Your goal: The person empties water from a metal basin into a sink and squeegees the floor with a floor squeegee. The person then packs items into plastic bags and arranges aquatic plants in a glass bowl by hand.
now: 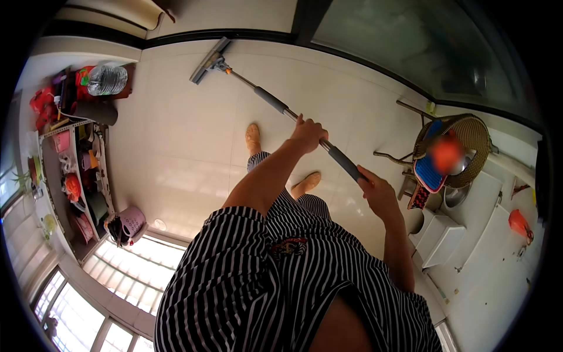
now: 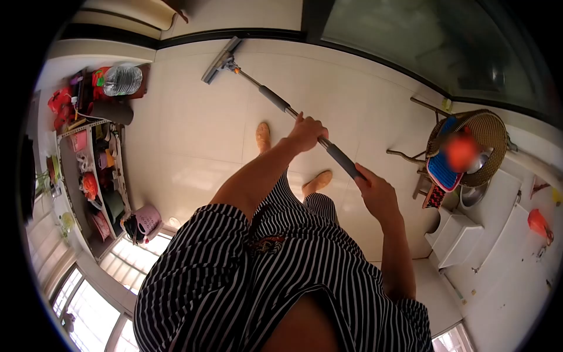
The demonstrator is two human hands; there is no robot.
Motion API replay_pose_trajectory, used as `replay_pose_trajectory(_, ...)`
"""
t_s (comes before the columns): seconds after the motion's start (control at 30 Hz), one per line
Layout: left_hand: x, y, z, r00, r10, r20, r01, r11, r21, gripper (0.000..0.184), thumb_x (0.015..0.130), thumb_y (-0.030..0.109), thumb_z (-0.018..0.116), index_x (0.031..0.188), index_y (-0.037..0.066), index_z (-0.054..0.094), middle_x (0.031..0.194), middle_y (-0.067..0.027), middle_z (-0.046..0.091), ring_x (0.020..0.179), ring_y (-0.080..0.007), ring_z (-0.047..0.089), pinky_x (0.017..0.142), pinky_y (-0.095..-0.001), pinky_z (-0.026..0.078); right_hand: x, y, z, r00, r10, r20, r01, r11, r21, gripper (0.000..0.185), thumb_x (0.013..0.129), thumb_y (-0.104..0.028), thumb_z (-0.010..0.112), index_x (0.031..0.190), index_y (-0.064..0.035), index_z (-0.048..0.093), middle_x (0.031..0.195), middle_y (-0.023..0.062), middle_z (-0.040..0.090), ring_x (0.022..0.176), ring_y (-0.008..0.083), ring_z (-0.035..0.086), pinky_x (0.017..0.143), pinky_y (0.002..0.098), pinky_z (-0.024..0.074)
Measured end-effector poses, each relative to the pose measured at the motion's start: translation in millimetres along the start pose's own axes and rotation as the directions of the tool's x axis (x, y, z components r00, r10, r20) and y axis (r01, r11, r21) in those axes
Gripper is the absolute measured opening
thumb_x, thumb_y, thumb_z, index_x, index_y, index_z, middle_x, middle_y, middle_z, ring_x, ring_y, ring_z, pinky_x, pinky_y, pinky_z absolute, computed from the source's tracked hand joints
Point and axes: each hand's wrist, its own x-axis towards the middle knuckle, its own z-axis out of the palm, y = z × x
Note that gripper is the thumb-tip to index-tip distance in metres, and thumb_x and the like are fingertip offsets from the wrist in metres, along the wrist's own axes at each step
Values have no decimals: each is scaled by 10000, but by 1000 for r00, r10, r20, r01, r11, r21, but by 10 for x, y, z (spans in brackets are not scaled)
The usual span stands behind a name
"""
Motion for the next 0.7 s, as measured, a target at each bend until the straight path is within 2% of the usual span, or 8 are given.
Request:
replay_pose_trajectory(0.3, -85, 1660, 1111, 875, 341, 343, -376, 926, 37, 235, 873, 92, 570, 991, 259, 686, 1008, 1, 636, 1145, -252, 507, 1097, -671, 132, -1474, 1632, 301, 931, 365, -27, -329, 866, 377, 422, 913, -308, 562, 1306, -153, 581, 773, 69, 660, 653, 134, 620, 665, 308, 502)
replay_pose_trajectory(0.33, -159, 1785, 1275, 862, 424, 279, -445, 895, 15, 210, 860, 94, 562, 922, 258, 677, 919, 13, 628, 1084, -253, 530, 1078, -687, 160, -1647, 1731, 321, 929, 369, -33, -329, 862, 385, 422, 913, -308, 562, 1306, -153, 581, 773, 69, 660, 653, 134, 620, 665, 308, 502)
replay_pose_trajectory(0.43, -215, 2238, 1523, 723, 572, 388, -562, 813, -152, 171, 878, 184, 563, 987, 259, 671, 933, 1, 638, 1076, -253, 550, 1033, -577, 286, -2206, 1973, 330, 888, 459, 16, -415, 787, 457, 411, 914, -291, 561, 1297, -145, 588, 747, 53, 647, 653, 121, 617, 648, 306, 502)
replay_pose_trajectory(0.5, -110, 2453, 1529, 640, 645, 418, -592, 760, -268, 164, 867, 220, 577, 1000, 244, 671, 949, -5, 644, 1075, -243, 553, 1000, -536, 330, -2510, 2166, 283, 898, 409, -161, -316, 856, 409, 389, 906, -270, 575, 1273, -145, 604, 795, 74, 678, 669, 167, 650, 647, 325, 516)
replay_pose_trajectory(0.57, -55, 2630, 1381, 688, 710, 154, -705, 703, -95, 259, 799, 335, 643, 1005, 183, 676, 975, -48, 670, 1015, -232, 591, 913, -457, 379, -2690, 2190, 90, 869, 338, -361, -349, 936, 36, 364, 893, -254, 600, 1240, -146, 622, 855, 112, 698, 712, 225, 677, 668, 347, 529)
replay_pose_trajectory(0.6, -26, 2690, 1271, 683, 713, 157, -707, 700, -104, 259, 799, 335, 643, 1005, 183, 676, 975, -48, 670, 1015, -232, 591, 913, -457, 379, -2692, 2114, -42, 850, 213, -482, -268, 962, -48, 354, 880, -251, 618, 1218, -147, 631, 897, 139, 698, 745, 263, 683, 686, 368, 535)
replay_pose_trajectory(0.67, 96, 2737, 1090, 728, 599, 335, -604, 791, -100, 328, 722, 384, 674, 947, 146, 695, 878, -71, 683, 905, -244, 627, 874, -417, 400, -2528, 2109, -296, 906, 212, -365, -242, 969, -40, 371, 861, -202, 669, 1224, -137, 627, 805, 121, 682, 676, 237, 664, 642, 338, 523)
replay_pose_trajectory(0.7, 81, 2621, 1134, 756, 650, 78, -637, 758, -139, 192, 657, 274, 648, 726, 96, 663, 697, -97, 649, 764, -305, 630, 749, -419, 457, -2465, 2087, -363, 935, 209, -285, -217, 976, 3, 385, 853, -188, 688, 1228, -133, 624, 769, 114, 670, 649, 231, 653, 621, 329, 516)
